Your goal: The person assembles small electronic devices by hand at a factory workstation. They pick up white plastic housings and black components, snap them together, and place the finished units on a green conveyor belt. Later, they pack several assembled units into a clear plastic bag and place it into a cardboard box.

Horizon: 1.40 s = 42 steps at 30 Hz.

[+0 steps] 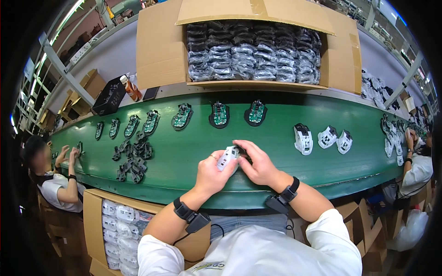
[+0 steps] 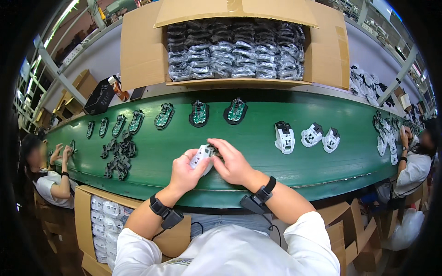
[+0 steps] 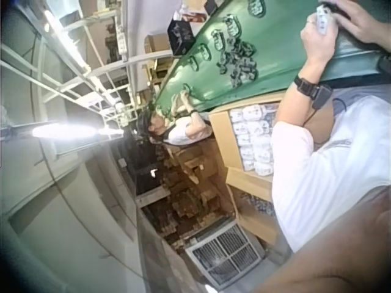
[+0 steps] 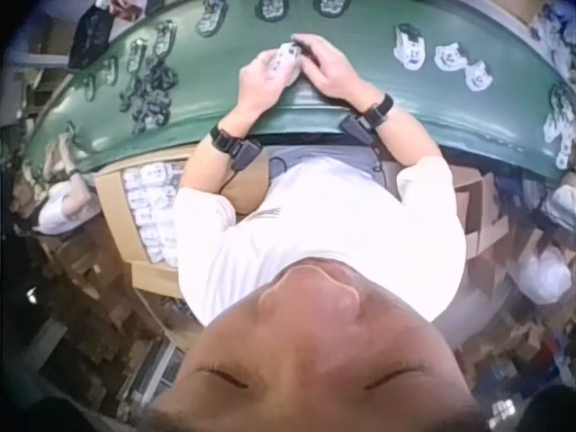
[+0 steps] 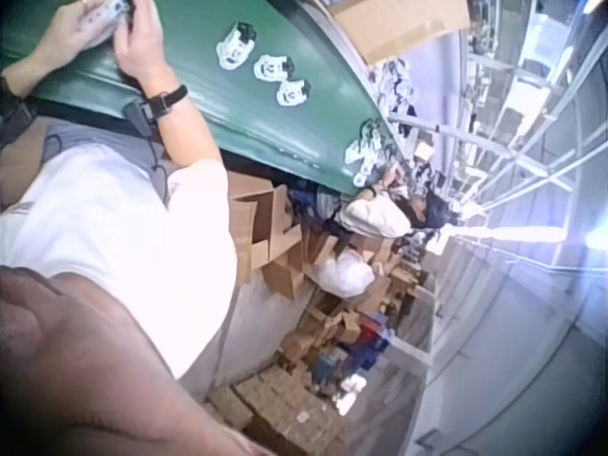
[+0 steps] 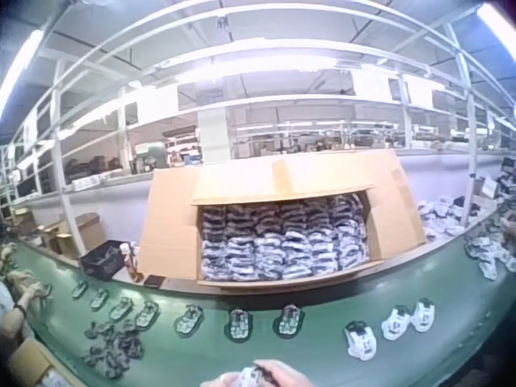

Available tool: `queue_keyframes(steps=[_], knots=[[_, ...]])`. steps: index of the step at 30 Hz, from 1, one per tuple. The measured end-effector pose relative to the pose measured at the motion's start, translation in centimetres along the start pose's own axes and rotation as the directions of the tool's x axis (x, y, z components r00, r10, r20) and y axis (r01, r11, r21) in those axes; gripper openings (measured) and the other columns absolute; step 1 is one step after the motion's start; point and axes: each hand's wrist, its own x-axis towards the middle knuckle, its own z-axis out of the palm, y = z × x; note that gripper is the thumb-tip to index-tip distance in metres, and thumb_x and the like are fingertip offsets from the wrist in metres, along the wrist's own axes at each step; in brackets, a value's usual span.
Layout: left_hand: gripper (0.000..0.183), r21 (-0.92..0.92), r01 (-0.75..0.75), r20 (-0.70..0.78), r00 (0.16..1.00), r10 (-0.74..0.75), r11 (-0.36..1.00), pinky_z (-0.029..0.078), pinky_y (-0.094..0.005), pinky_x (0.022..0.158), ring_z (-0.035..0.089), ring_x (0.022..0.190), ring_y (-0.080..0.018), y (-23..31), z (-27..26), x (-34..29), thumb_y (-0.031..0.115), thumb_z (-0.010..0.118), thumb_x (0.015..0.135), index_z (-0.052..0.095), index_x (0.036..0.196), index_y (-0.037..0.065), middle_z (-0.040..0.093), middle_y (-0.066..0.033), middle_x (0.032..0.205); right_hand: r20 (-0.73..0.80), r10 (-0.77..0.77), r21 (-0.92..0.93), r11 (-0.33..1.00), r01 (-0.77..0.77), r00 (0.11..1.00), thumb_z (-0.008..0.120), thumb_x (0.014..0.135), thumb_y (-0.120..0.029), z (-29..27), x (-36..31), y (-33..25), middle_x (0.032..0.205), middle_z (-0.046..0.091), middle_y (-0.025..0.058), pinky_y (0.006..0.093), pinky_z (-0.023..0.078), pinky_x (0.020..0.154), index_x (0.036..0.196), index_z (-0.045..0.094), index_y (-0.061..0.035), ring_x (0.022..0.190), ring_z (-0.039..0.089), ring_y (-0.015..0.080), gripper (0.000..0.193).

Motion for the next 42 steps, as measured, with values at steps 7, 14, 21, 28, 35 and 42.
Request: queue_keyframes(steps=[7,14,21,28,35,42], knots=[[0.037,-0.054,0.139,-0.014,0.99,-0.14,0.989,0.058,-0.0337,0.066,0.075,0.071,-0.0201,0.6,-1.2,-1.1,0.03,0.079,0.091,0.072,0.109,-0.001,0.076,-0.0147,0.081,0.169,-0.121,-0.133,0.981,0.144,0.978,0.065,0.091,-0.009,3.1,-1.0,-0.4,0.161,0.033,0.0292,0.0457,0.033,0.122,0.157,0.025,0.0096,0.15,0.033,0.0454,0.08],[0.044,0.065,-0.131,0.037,0.991,0.128,0.989,0.057,-0.0325,0.064,0.072,0.069,-0.0192,0.7,-1.6,-1.2,0.034,0.085,0.085,0.071,0.107,-0.001,0.074,-0.0119,0.081,0.358,0.228,0.19,0.932,-0.309,0.905,0.085,0.083,-0.017,0.5,0.4,1.1,0.125,0.067,0.0124,0.0357,0.054,0.097,0.143,0.05,0.0017,0.11,0.066,0.0211,0.072],[0.035,0.233,-0.274,0.052,0.962,0.269,0.933,0.057,-0.0388,0.066,0.071,0.07,-0.0299,-0.3,-2.0,-0.9,0.026,0.081,0.085,0.07,0.108,0.001,0.073,-0.0129,0.083,0.16,0.16,0.009,0.986,-0.164,0.974,0.086,0.082,-0.019,2.2,0.1,0.1,0.109,0.07,0.0132,0.0349,0.056,0.081,0.126,0.06,-0.0005,0.092,0.069,0.0225,0.054],[0.014,0.004,-0.355,0.014,0.935,0.355,0.935,0.047,-0.0372,0.08,0.058,0.086,-0.027,-1.6,-3.6,-0.5,0.011,0.063,0.094,0.066,0.103,0.001,0.064,-0.0128,0.092,0.079,0.019,0.297,0.954,-0.042,0.997,0.074,0.094,-0.009,1.4,0.6,1.7,0.109,0.076,0.0127,0.032,0.058,0.081,0.121,0.072,-0.0013,0.094,0.073,0.0199,0.028],[0.018,-0.21,0.011,-0.07,0.997,-0.026,0.978,0.049,-0.0377,0.072,0.062,0.073,-0.0261,-1.5,-2.6,0.3,0.015,0.064,0.099,0.068,0.09,0.0,0.066,-0.0125,0.078,0.066,0.279,0.331,0.9,-0.285,0.958,0.069,0.1,-0.011,3.2,0.9,-0.9,0.094,0.075,0.0061,0.0275,0.055,0.075,0.11,0.072,0.0015,0.085,0.068,0.0102,0.017],[0.046,0.845,-0.009,-0.15,0.956,0.252,0.535,0.052,-0.0474,0.095,0.062,0.11,-0.0389,-5.5,-12.1,3.4,0.025,0.074,0.086,0.063,0.123,-0.001,0.066,-0.0211,0.118,-0.402,0.227,-0.629,0.635,-0.448,0.887,0.064,0.094,-0.021,-6.5,1.8,4.3,0.106,0.072,0.0196,0.0466,0.055,0.087,0.108,0.071,-0.0016,0.098,0.068,0.0415,0.025]])
